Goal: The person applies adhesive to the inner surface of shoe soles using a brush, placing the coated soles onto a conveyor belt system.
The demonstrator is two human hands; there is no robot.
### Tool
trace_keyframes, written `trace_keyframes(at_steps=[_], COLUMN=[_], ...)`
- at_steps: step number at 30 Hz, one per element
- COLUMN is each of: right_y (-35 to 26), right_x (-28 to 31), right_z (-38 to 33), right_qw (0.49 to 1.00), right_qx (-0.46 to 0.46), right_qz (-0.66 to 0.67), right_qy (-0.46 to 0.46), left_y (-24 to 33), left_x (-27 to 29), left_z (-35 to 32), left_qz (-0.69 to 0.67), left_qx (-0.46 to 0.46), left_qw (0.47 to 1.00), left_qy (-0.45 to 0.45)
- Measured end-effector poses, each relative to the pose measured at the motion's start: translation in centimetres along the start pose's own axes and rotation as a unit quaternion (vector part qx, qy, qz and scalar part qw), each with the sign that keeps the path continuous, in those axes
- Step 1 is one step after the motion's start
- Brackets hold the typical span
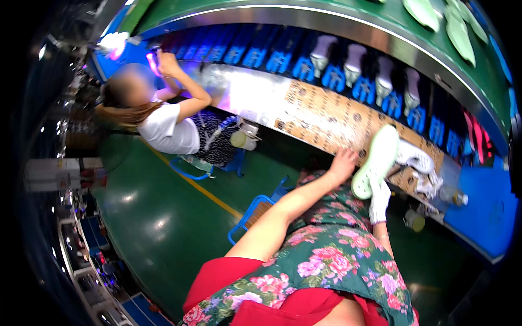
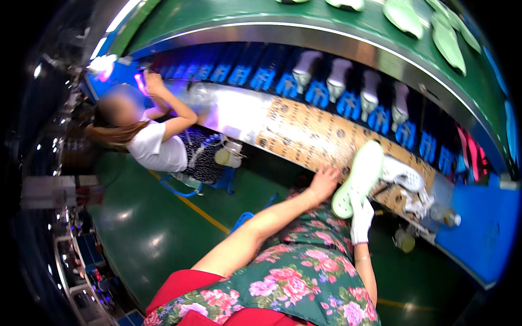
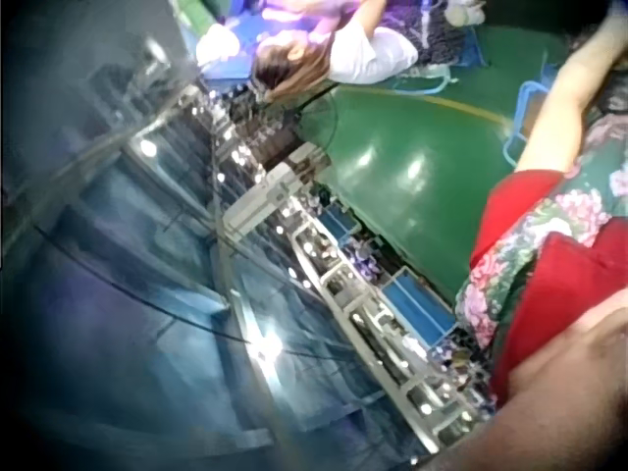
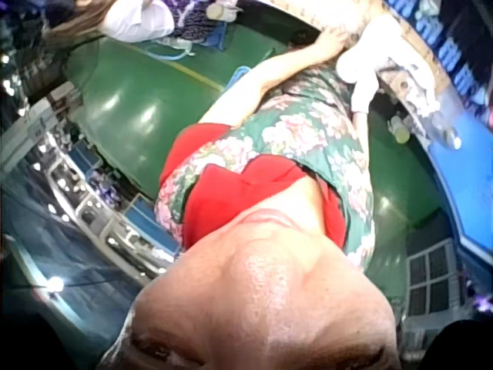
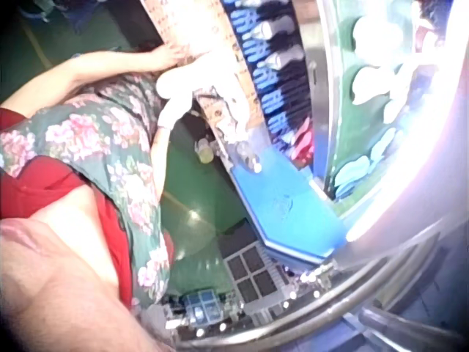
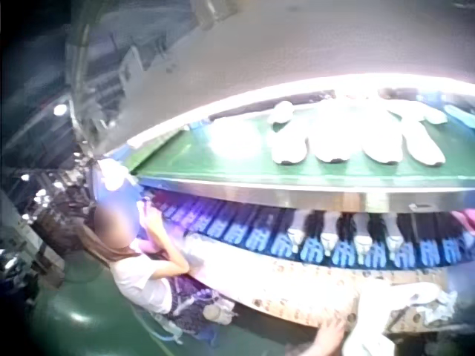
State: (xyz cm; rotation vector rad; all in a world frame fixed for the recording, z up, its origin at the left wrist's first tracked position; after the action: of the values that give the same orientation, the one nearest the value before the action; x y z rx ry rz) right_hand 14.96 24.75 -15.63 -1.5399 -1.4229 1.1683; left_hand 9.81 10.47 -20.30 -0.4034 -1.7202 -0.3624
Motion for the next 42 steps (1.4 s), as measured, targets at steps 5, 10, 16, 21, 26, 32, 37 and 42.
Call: trace_keyframes(at_steps=[5,10,16,21,26,32,37,42], right_y=[0.7,1.5,1.2,0.2,0.0,-0.2,0.2,0.8], right_x=[0.9,2.1,2.4,1.7,1.5,1.4,1.2,1.3], right_z=[-0.6,-1.9,-3.0,-2.8,-3.0,-2.8,-2.4,-2.3], right_qw=[0.998,0.999,0.998,1.000,0.999,0.999,0.999,0.998], right_qx=[-0.001,-0.014,-0.046,-0.014,-0.034,-0.037,-0.036,-0.047], right_qz=[-0.065,-0.012,0.011,0.015,0.004,0.015,0.021,0.030], right_qy=[0.013,0.032,0.031,0.013,0.006,0.008,-0.001,0.002], left_y=[-0.4,-0.5,-0.7,-0.6,-0.7,-0.6,-0.3,-0.6], left_x=[-0.4,0.8,0.5,1.0,0.6,0.6,0.9,0.2], left_z=[1.7,1.5,-0.6,0.9,-0.2,0.4,0.0,1.4], left_qz=[0.022,0.011,0.016,0.025,0.004,-0.003,0.015,-0.007], left_qx=[0.047,0.031,0.003,0.009,0.001,0.013,0.010,0.040], left_qw=[0.998,0.999,1.000,1.000,1.000,1.000,1.000,0.999], left_qy=[-0.019,0.016,-0.006,0.011,-0.017,-0.005,0.018,-0.034])
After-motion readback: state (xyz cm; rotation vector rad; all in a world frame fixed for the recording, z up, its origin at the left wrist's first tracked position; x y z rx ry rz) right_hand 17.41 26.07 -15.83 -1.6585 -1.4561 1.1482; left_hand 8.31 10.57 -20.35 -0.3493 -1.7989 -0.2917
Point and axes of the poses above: each hand's wrist, its own z-axis towards the middle knuckle, its own x-axis out of the back of the hand, y = z × x, the point moved 10 cm from there along z, towards the middle knuckle, and after that the axes turned 12 degrees about -y, right-handed, at the moved point
